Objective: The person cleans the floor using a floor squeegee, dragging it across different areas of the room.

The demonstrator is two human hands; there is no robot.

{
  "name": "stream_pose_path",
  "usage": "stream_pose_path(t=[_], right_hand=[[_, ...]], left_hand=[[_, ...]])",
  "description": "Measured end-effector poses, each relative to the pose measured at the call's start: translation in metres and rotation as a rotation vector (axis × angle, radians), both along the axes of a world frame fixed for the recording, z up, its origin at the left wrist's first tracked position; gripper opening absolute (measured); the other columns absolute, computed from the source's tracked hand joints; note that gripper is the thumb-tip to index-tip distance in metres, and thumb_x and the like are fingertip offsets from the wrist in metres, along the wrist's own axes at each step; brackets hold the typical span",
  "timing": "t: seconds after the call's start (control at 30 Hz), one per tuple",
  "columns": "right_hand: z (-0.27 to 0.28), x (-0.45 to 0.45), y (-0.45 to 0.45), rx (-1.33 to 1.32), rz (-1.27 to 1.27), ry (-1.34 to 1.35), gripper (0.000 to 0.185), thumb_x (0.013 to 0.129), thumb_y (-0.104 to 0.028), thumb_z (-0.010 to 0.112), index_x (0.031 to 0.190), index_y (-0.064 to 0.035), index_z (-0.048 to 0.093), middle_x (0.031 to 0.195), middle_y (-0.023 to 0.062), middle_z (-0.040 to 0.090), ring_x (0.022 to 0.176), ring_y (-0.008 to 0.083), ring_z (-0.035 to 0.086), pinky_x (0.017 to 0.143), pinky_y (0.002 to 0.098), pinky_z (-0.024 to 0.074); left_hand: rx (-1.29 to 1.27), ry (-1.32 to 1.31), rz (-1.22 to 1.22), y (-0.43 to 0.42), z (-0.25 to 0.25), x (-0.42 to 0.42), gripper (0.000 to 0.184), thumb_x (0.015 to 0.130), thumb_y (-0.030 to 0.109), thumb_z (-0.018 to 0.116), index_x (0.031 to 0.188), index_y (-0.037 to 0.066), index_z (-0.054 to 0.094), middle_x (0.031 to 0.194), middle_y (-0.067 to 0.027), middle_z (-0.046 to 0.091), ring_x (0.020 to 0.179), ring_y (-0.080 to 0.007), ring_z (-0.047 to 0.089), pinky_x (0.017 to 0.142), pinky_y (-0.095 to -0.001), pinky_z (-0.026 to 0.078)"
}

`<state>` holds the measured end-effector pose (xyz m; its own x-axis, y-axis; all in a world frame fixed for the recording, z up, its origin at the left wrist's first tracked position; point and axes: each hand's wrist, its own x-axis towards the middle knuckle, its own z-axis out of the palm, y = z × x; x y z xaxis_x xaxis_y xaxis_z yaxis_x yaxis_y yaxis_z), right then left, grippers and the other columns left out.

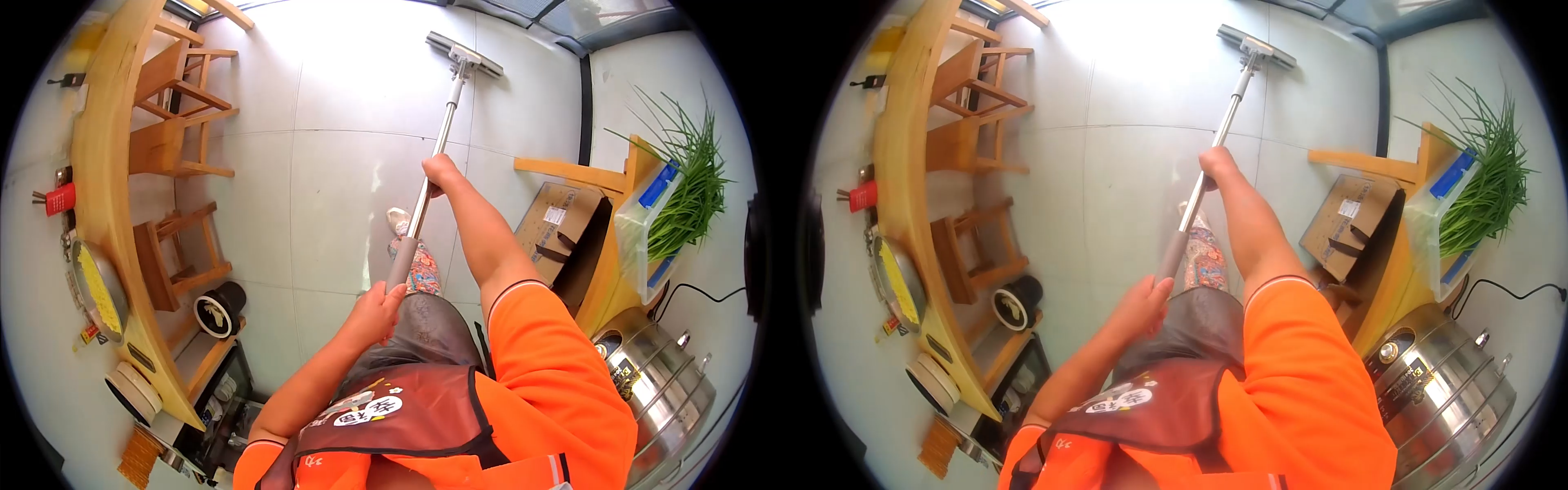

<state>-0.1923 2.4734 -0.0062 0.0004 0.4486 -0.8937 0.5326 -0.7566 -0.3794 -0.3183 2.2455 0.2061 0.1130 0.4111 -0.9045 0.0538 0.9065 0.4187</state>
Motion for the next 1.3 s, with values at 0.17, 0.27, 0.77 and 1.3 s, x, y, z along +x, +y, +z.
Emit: stream_pose_path(t=[0.17, 0.27, 0.77, 1.3], right_hand=[[-0.001, -0.054, -0.189, 0.027, -0.203, 0.139, 0.029, 0.079, -0.009, 0.049, 0.09, 0.0173, 0.048, 0.077, 0.0305, 0.059, 0.057, 0.0336, 0.064, 0.048, 0.0429, 0.0546], [0.006, -0.084, -0.332, 0.024, 0.047, 0.106, 0.04, 0.081, -0.017, 0.051, 0.096, 0.0188, 0.041, 0.083, 0.0319, 0.057, 0.066, 0.0365, 0.062, 0.057, 0.043, 0.052], [-0.018, -0.041, -0.1, 0.143, -0.557, 0.103, 0.02, 0.082, -0.01, 0.05, 0.068, 0.0032, 0.044, 0.051, 0.0099, 0.046, 0.036, 0.0233, 0.052, 0.033, 0.0371, 0.0467], [-0.033, -0.053, -0.015, -0.035, 0.072, -0.033, 0.049, 0.087, -0.02, 0.047, 0.11, 0.0142, 0.019, 0.08, 0.0301, 0.056, 0.053, 0.0325, 0.062, 0.041, 0.0391, 0.0533]], left_hand=[[0.037, 0.128, -0.111, -0.172, 0.013, -0.073, 0.03, 0.091, 0.035, 0.048, 0.088, 0.006, 0.047, 0.054, -0.0018, 0.046, 0.04, -0.0129, 0.045, 0.036, -0.0286, 0.036], [-0.154, 0.355, -0.377, -0.295, 0.057, -0.113, 0.047, 0.089, 0.046, 0.046, 0.095, 0.001, 0.057, 0.079, -0.0176, 0.063, 0.076, -0.031, 0.061, 0.069, -0.0414, 0.046], [0.171, 0.524, -0.254, -0.069, -0.022, -0.033, 0.046, 0.086, 0.045, 0.055, 0.078, 0.0, 0.057, 0.068, -0.0229, 0.059, 0.065, -0.0416, 0.058, 0.056, -0.0442, 0.045], [-0.013, 0.089, 0.09, 0.0, -0.054, -0.053, 0.034, 0.091, 0.036, 0.047, 0.081, 0.003, 0.044, 0.06, -0.0036, 0.047, 0.04, -0.0112, 0.041, 0.035, -0.0271, 0.033]])
